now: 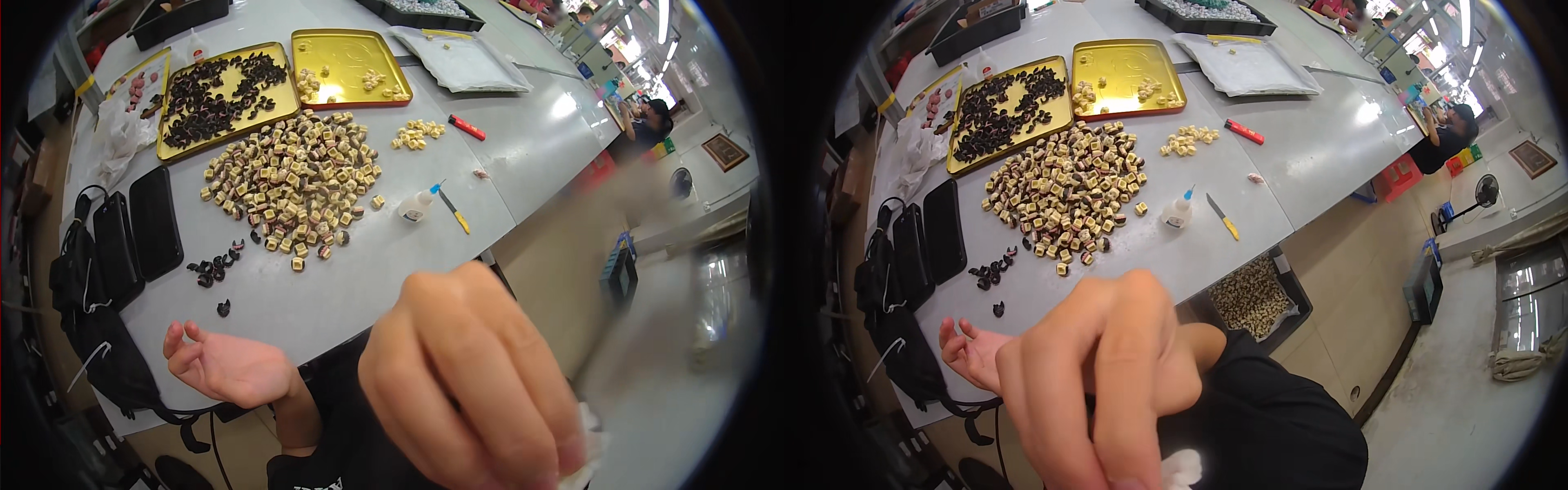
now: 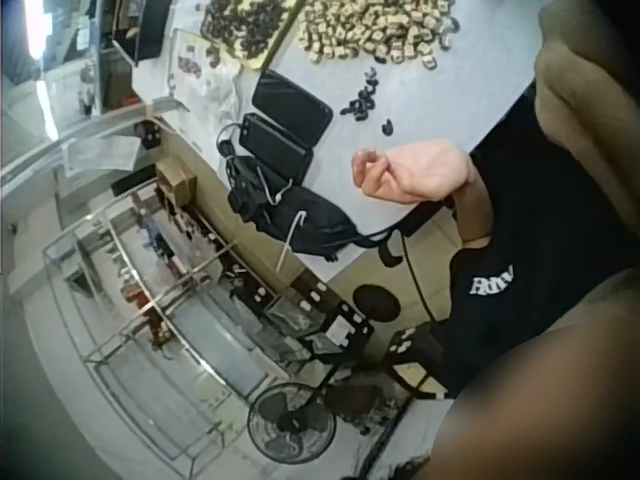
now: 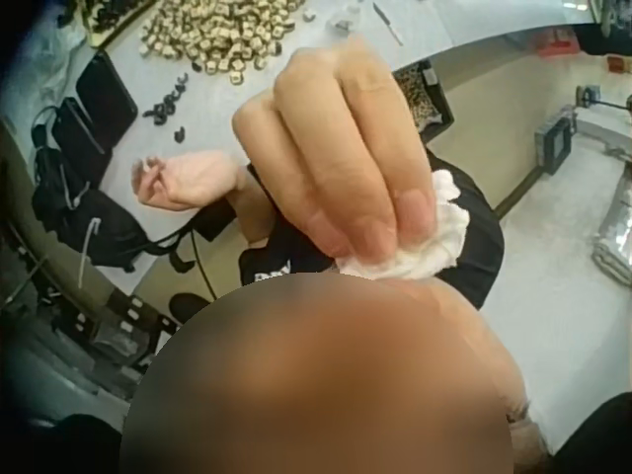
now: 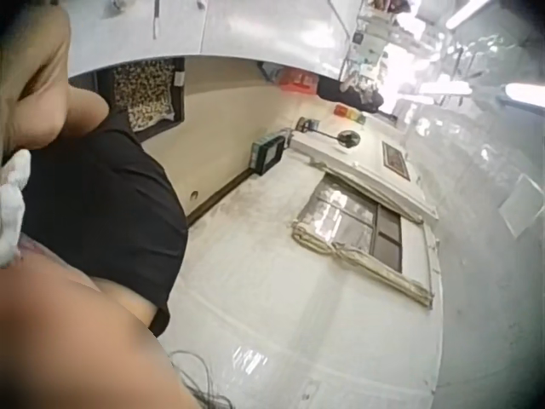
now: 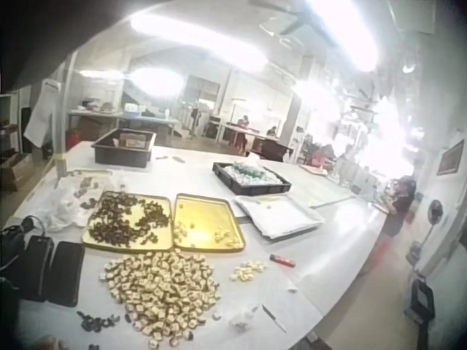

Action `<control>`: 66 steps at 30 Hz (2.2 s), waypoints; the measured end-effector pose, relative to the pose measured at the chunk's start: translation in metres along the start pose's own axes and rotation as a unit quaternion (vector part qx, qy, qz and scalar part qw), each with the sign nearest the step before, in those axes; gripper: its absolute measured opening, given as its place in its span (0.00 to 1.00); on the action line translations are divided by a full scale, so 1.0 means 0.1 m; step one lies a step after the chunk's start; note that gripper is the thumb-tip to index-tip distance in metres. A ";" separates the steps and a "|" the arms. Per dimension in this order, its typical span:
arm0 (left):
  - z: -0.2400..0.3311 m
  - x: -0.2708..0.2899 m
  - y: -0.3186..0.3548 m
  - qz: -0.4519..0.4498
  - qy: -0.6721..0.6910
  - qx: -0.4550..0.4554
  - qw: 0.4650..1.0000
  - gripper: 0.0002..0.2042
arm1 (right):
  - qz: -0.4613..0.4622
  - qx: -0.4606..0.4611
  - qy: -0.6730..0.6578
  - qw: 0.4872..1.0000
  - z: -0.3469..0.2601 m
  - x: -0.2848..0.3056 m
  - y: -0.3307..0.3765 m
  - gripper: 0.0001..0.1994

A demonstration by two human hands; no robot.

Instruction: Apply glue to small black plastic components and attach them to gold decorative pieces.

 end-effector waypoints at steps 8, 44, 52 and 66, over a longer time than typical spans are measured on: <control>0.00 -0.02 -0.01 0.000 0.003 0.004 1.000 0.06 | 0.042 0.003 -0.059 0.997 -0.07 0.13 -0.05 0.06; 0.03 -0.07 0.00 0.008 -0.024 0.015 1.000 0.06 | 0.023 -0.177 -0.136 0.974 0.16 0.14 0.08 0.07; 0.02 -0.04 0.00 -0.003 -0.022 -0.004 1.000 0.06 | 0.008 -0.116 -0.101 0.988 0.07 0.20 0.07 0.05; -0.01 0.04 -0.02 0.005 -0.016 -0.002 1.000 0.06 | 0.073 -0.110 -0.039 0.990 0.14 0.29 0.25 0.07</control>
Point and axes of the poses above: each hand's wrist, its own y-axis away from the middle knuckle, its own x-axis out of the back of the hand, z = x × y, the point moved 5 cm from there along -y, towards the middle knuckle, and after that the axes turned 4 degrees about z, right-handed, at the moved point
